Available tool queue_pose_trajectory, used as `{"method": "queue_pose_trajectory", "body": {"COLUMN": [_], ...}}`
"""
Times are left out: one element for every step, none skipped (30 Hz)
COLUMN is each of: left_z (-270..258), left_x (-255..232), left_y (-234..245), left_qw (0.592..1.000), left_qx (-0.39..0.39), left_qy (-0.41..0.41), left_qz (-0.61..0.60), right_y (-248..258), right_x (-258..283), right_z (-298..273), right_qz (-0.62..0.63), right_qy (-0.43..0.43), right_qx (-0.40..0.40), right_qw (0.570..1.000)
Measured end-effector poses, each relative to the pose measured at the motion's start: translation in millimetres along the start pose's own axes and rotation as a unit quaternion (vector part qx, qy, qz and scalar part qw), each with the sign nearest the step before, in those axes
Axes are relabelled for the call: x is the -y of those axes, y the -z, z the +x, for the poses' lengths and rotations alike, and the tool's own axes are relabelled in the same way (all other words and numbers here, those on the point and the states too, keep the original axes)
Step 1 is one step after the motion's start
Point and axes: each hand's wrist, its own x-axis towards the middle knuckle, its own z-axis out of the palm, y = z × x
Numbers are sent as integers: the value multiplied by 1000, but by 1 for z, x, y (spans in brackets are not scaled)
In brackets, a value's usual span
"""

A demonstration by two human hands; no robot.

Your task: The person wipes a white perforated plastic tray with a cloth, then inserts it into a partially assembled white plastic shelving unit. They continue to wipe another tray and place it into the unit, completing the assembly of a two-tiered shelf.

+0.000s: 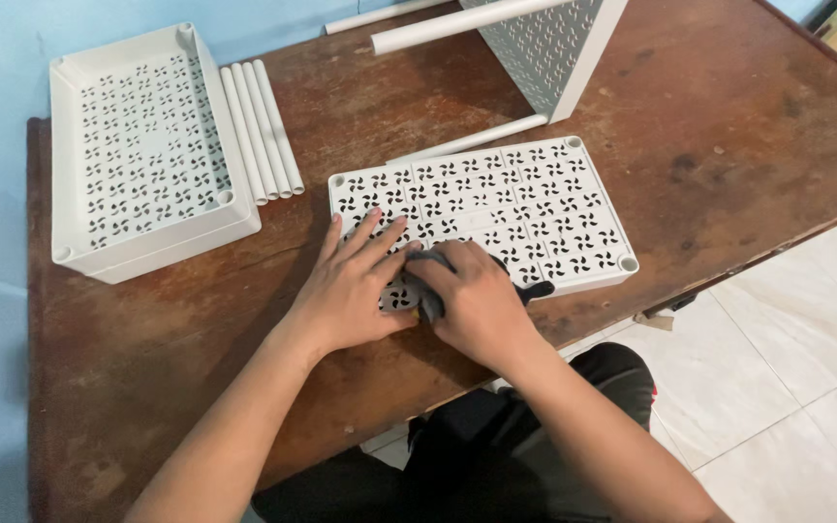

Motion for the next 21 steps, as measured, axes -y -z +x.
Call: {"method": "queue_pose_trajectory", "body": {"left_z": [0, 1, 0, 0, -1, -2, -1, 0, 1, 2, 3, 2, 2, 2, 1, 0, 1, 1, 1, 1, 1], "left_x": [0, 0, 0, 0, -1, -1, -1, -1, -3, -4, -6, -8, -8, -9, -9, -11, -11, -11, -12, -12, -12], "left_y": [0, -1, -1, -1, -1, -2, -2, -2, -3, -5, -6, -7, -6, -5, -4, -4, -2, 0, 2, 5, 7], "left_qw": [1000, 998, 998, 998, 998, 997, 997, 997, 997, 998, 998, 998, 998, 998, 998, 998, 998, 998, 998, 998, 998], "left_qx": [-23, -46, -48, -51, -51, -53, -55, -56, -55, -54, -53, -50, -49, -47, -44, -41, -38, -38, -37, -36, -38], "left_qy": [-9, -18, -18, -18, -17, -19, -20, -21, -19, -18, -16, -17, -17, -17, -20, -24, -29, -32, -35, -39, -46], "left_qz": [-18, -37, -40, -43, -46, -45, -44, -44, -42, -40, -38, -38, -36, -34, -34, -34, -32, -37, -41, -45, -34], "right_y": [6, 14, 23, 34, 46, 58, 72, 81, 83, 84, 84, 79, 67, 55, 42, 30, 24, 23, 25, 28, 34], "right_x": [-1, -4, -8, -15, -23, -31, -40, -47, -50, -52, -51, -47, -39, -30, -21, -12, -7, -6, -6, -8, -14], "right_z": [-4, -9, -14, -19, -25, -32, -36, -39, -39, -38, -38, -36, -33, -29, -26, -23, -20, -18, -18, -18, -20], "right_qz": [15, 31, 47, 24, 2, -19, -33, -47, -52, -56, -61, -58, -54, -50, -21, 7, 36, 48, 59, 71, 56], "right_qy": [19, 39, 57, 50, 42, 33, -4, -42, -59, -77, -93, -80, -65, -50, -21, 9, 39, 40, 40, 41, 32], "right_qx": [-1, -1, -2, -3, -3, -3, -7, -12, -17, -23, -28, -32, -38, -43, -34, -25, -19, -12, -7, -2, -6], "right_qw": [1000, 999, 997, 998, 999, 999, 999, 998, 997, 995, 993, 995, 996, 997, 999, 1000, 998, 998, 997, 997, 998]}}
